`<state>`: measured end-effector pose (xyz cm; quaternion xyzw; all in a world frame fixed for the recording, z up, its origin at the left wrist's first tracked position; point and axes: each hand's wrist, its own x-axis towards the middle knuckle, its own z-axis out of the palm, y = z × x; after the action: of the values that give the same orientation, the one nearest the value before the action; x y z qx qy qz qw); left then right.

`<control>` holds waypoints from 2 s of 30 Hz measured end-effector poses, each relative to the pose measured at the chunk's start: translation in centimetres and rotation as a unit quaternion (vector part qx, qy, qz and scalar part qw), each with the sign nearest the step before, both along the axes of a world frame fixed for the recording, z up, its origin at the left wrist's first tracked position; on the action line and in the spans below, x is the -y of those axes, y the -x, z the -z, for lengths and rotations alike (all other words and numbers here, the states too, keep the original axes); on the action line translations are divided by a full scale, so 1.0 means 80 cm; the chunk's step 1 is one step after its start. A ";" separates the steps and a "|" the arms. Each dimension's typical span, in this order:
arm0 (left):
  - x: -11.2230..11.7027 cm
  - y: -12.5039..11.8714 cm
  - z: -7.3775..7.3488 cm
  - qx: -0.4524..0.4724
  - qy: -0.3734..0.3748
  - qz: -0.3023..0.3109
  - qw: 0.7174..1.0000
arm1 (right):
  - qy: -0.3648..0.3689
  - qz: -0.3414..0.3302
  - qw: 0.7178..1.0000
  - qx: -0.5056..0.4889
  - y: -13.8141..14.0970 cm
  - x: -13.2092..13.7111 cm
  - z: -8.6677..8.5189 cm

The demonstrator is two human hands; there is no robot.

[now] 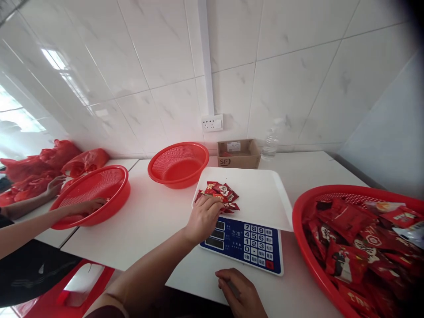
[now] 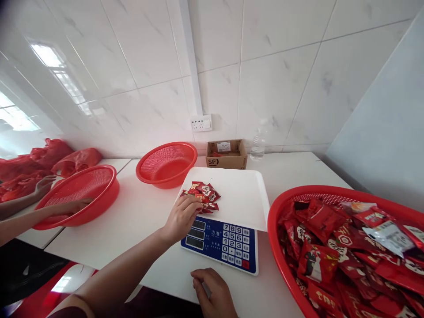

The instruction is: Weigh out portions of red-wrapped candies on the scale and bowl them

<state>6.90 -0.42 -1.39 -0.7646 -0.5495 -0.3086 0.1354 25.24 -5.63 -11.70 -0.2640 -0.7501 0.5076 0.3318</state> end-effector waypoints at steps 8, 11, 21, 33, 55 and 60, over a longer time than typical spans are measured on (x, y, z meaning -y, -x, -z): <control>-0.002 0.010 0.001 0.014 -0.052 0.068 0.996 | 0.048 0.052 0.997 -0.006 0.007 0.008 0.001; 0.017 0.010 -0.011 0.057 -0.089 0.110 0.988 | 0.098 0.058 0.993 -0.011 0.009 0.008 0.008; 0.107 0.004 0.020 0.066 0.057 0.295 0.952 | 0.486 0.088 0.828 -0.265 0.030 0.025 -0.030; 0.121 0.058 0.034 0.204 0.081 0.224 0.950 | 0.251 0.220 0.933 -0.137 0.024 -0.024 -0.102; 0.131 0.100 0.042 0.249 0.061 0.132 0.958 | -0.162 0.156 0.895 0.384 0.066 -0.146 -0.182; 0.128 0.097 0.038 0.250 0.062 0.146 0.955 | -0.197 0.164 0.845 0.470 0.082 -0.185 -0.188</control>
<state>-0.87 -10.67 -4.42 -0.7418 -0.4662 -0.4713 -0.1008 18.72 9.19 3.33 -0.5192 -0.8461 0.1024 0.0634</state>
